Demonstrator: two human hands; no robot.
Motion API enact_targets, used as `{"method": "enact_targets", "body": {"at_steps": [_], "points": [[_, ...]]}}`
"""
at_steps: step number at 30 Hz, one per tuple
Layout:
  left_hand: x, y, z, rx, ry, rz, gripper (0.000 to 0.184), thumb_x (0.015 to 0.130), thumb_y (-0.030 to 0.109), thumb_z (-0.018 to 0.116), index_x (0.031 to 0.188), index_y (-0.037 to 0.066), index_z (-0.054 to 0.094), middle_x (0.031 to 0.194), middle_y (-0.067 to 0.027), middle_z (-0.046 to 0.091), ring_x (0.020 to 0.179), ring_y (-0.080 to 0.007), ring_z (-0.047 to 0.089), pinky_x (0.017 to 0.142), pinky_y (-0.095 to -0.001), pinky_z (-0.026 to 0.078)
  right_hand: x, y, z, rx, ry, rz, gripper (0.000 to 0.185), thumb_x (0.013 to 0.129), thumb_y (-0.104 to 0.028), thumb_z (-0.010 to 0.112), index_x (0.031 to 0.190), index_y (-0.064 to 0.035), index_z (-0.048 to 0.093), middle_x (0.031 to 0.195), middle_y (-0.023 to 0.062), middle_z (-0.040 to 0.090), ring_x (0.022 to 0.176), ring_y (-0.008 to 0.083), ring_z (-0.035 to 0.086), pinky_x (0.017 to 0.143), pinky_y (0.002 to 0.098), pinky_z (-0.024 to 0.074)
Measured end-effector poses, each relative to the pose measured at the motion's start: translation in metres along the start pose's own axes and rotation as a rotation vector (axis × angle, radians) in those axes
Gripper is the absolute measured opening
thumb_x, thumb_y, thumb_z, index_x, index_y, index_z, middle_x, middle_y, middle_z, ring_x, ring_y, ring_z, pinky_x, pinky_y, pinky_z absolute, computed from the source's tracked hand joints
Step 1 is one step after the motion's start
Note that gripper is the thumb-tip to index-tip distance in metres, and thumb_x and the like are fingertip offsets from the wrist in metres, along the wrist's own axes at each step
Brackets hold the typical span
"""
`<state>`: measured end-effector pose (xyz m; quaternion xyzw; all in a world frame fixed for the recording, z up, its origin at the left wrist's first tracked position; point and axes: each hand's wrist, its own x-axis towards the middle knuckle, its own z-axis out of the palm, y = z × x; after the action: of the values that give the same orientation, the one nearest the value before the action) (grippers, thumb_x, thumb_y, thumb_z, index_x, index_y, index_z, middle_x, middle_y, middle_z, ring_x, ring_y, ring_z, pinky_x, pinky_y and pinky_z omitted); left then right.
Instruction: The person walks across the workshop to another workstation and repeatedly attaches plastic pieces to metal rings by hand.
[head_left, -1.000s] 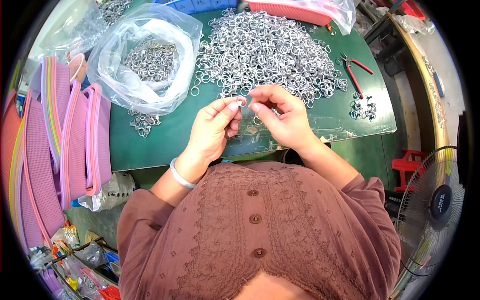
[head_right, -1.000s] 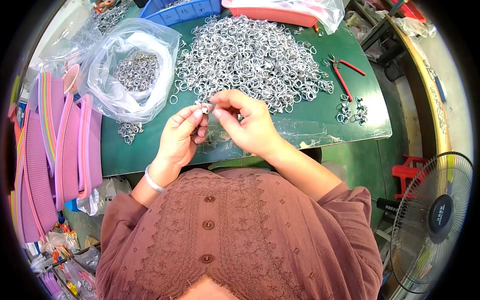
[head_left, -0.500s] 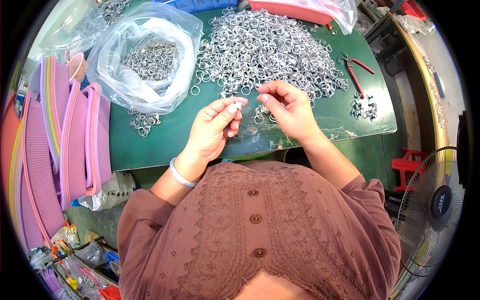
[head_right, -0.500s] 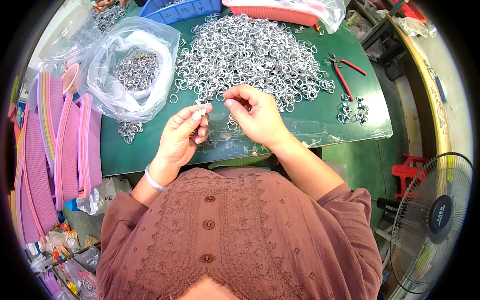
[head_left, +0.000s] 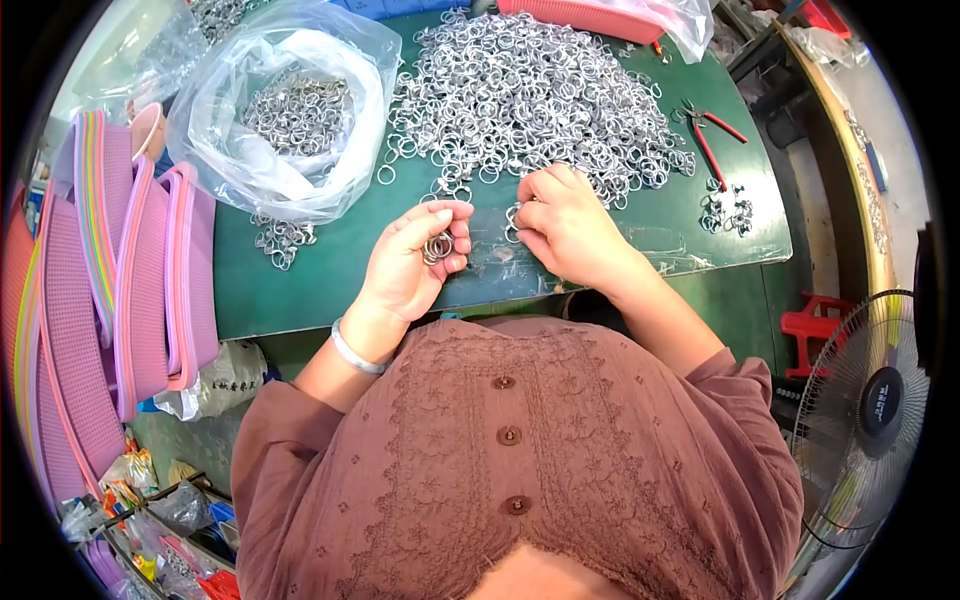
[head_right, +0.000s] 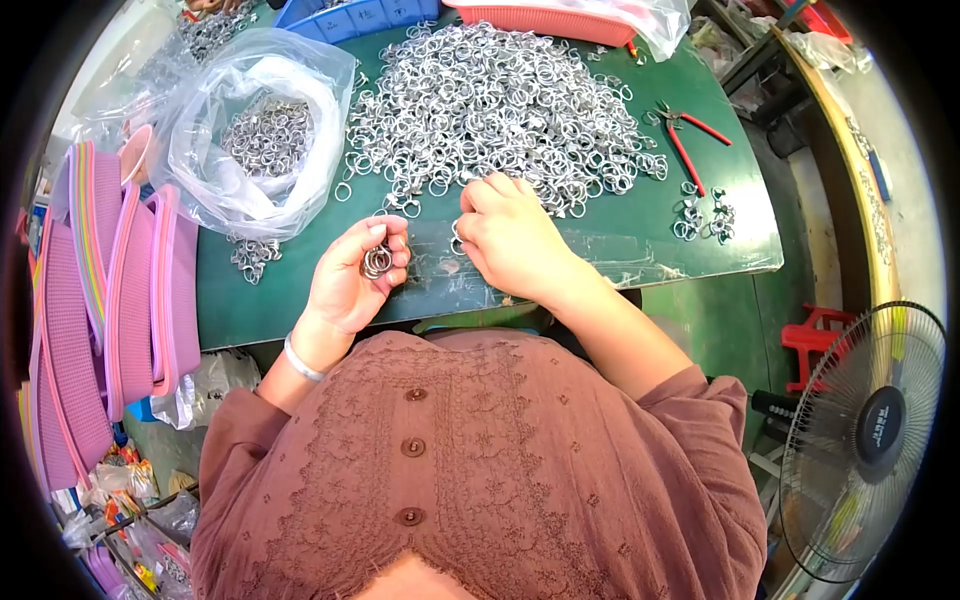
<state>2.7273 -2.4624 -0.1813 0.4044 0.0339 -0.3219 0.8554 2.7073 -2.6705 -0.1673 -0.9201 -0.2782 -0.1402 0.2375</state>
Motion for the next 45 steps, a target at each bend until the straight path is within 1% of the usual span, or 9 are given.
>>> {"method": "enact_targets", "body": {"at_steps": [4,7,8,11,15,25,31,37,45], "points": [[-0.002,0.000,0.010,0.119,0.052,-0.008,0.015,0.082,0.010,0.052,0.094,0.001,0.056,0.071,-0.0014,0.052,0.061,-0.0084,0.048,0.051,-0.0185,0.038,0.000,0.006,0.003,0.096,0.102,0.014,0.005,0.067,-0.007,0.061,0.071,-0.0058,0.058,0.078,0.0041,0.051,0.079,0.0244,0.048,0.071,0.0347,0.0376],[-0.003,0.000,0.014,0.223,0.082,-0.015,0.014,0.082,0.009,0.054,0.094,0.002,0.057,0.067,0.0007,0.052,0.057,-0.0056,0.046,0.049,-0.0170,0.036,0.002,0.008,0.001,0.398,0.155,0.172,0.004,0.070,-0.007,0.061,0.073,-0.0049,0.058,0.073,0.0043,0.052,0.072,0.0209,0.051,0.067,0.0320,0.0399],[-0.003,-0.001,0.015,0.260,0.070,-0.009,0.014,0.082,0.009,0.054,0.094,0.002,0.057,0.066,0.0012,0.052,0.056,-0.0050,0.046,0.048,-0.0169,0.035,0.002,0.003,-0.005,0.618,0.062,0.371,0.005,0.077,-0.009,0.057,0.075,-0.0039,0.057,0.071,0.0030,0.054,0.065,0.0145,0.051,0.062,0.0272,0.0409],[-0.006,0.000,0.025,0.335,0.041,0.012,0.015,0.082,0.009,0.054,0.095,0.002,0.058,0.065,0.0020,0.052,0.055,-0.0039,0.044,0.048,-0.0164,0.034,0.005,-0.001,-0.005,1.291,0.058,0.601,0.010,0.083,-0.012,0.054,0.079,-0.0030,0.056,0.072,0.0016,0.055,0.063,0.0084,0.048,0.060,0.0223,0.0403],[-0.008,0.003,0.038,0.355,-0.005,0.061,0.014,0.083,0.009,0.054,0.095,0.002,0.058,0.067,0.0019,0.053,0.055,-0.0034,0.044,0.048,-0.0162,0.033,0.006,-0.003,-0.002,1.617,-0.090,0.690,0.011,0.084,-0.014,0.052,0.083,-0.0029,0.055,0.073,0.0029,0.056,0.062,0.0073,0.048,0.058,0.0193,0.0400],[-0.010,0.003,0.039,0.386,-0.014,0.095,0.013,0.081,0.010,0.057,0.092,0.004,0.061,0.069,0.0034,0.054,0.057,-0.0029,0.046,0.050,-0.0152,0.036,0.007,-0.009,-0.002,1.487,-0.087,0.619,0.011,0.085,-0.013,0.051,0.081,-0.0029,0.054,0.073,0.0010,0.055,0.063,0.0067,0.046,0.059,0.0197,0.0389],[-0.010,0.002,0.038,0.359,0.008,0.090,0.012,0.081,0.008,0.057,0.091,0.004,0.061,0.070,0.0035,0.055,0.057,-0.0029,0.047,0.050,-0.0154,0.036,0.005,-0.013,0.000,1.224,0.039,0.523,0.011,0.085,-0.010,0.049,0.081,-0.0009,0.054,0.074,0.0003,0.054,0.068,0.0061,0.047,0.064,0.0209,0.0407],[-0.010,0.002,0.038,0.349,0.012,0.090,0.011,0.081,0.008,0.057,0.091,0.004,0.060,0.070,0.0032,0.055,0.056,-0.0030,0.047,0.050,-0.0155,0.036,0.005,-0.017,-0.001,1.190,0.066,0.549,0.010,0.084,-0.009,0.050,0.080,-0.0006,0.054,0.075,0.0002,0.055,0.070,0.0059,0.048,0.066,0.0210,0.0412],[-0.009,0.002,0.036,0.315,0.027,0.074,0.012,0.081,0.008,0.057,0.092,0.003,0.059,0.070,0.0028,0.055,0.056,-0.0028,0.047,0.049,-0.0150,0.036,0.004,-0.021,0.005,1.293,0.113,0.650,0.010,0.083,-0.012,0.053,0.082,-0.0019,0.055,0.073,0.0010,0.056,0.064,0.0058,0.048,0.058,0.0196,0.0387]]}}
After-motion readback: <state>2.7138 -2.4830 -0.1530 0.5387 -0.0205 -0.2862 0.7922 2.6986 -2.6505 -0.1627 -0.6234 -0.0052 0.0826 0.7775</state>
